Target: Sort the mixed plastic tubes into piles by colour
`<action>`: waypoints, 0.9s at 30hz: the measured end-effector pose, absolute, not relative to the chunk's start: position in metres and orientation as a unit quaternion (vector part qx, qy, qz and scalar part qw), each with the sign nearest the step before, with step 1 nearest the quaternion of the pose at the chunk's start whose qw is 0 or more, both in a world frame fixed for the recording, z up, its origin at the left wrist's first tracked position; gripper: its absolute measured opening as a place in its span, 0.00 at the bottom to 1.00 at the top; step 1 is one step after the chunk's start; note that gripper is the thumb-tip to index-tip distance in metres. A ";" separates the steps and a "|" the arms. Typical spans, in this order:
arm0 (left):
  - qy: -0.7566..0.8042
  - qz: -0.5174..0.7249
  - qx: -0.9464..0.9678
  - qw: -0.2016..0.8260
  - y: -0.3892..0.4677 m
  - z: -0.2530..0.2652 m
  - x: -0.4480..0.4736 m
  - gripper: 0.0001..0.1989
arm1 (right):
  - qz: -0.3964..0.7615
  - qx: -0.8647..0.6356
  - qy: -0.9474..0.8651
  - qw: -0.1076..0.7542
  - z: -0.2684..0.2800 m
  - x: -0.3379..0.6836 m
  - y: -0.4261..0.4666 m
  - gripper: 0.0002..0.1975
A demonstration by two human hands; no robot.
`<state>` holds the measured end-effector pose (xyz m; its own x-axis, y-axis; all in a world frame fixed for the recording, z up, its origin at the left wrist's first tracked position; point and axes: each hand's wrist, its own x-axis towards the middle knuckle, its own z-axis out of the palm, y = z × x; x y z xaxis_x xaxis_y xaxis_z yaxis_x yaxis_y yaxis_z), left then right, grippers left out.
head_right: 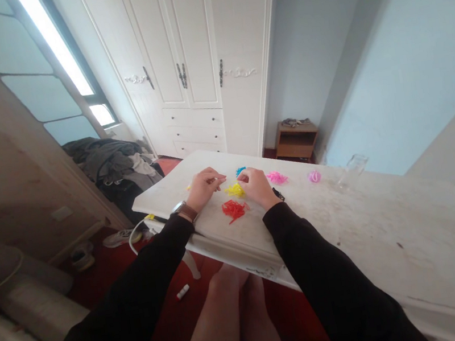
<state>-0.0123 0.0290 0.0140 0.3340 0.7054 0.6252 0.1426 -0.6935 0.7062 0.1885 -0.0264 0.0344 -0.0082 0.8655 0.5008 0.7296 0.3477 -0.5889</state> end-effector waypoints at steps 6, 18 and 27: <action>0.264 0.495 0.776 0.289 0.028 0.013 -0.012 0.15 | 0.079 -0.573 -0.706 0.408 0.032 0.187 -0.027 0.12; 0.239 0.481 0.785 0.307 0.028 0.014 -0.013 0.17 | 0.107 -0.504 -0.736 0.439 0.034 0.173 -0.032 0.05; 0.295 0.471 0.778 0.295 0.027 0.013 -0.011 0.13 | 0.082 -0.526 -0.724 0.438 0.038 0.173 -0.033 0.06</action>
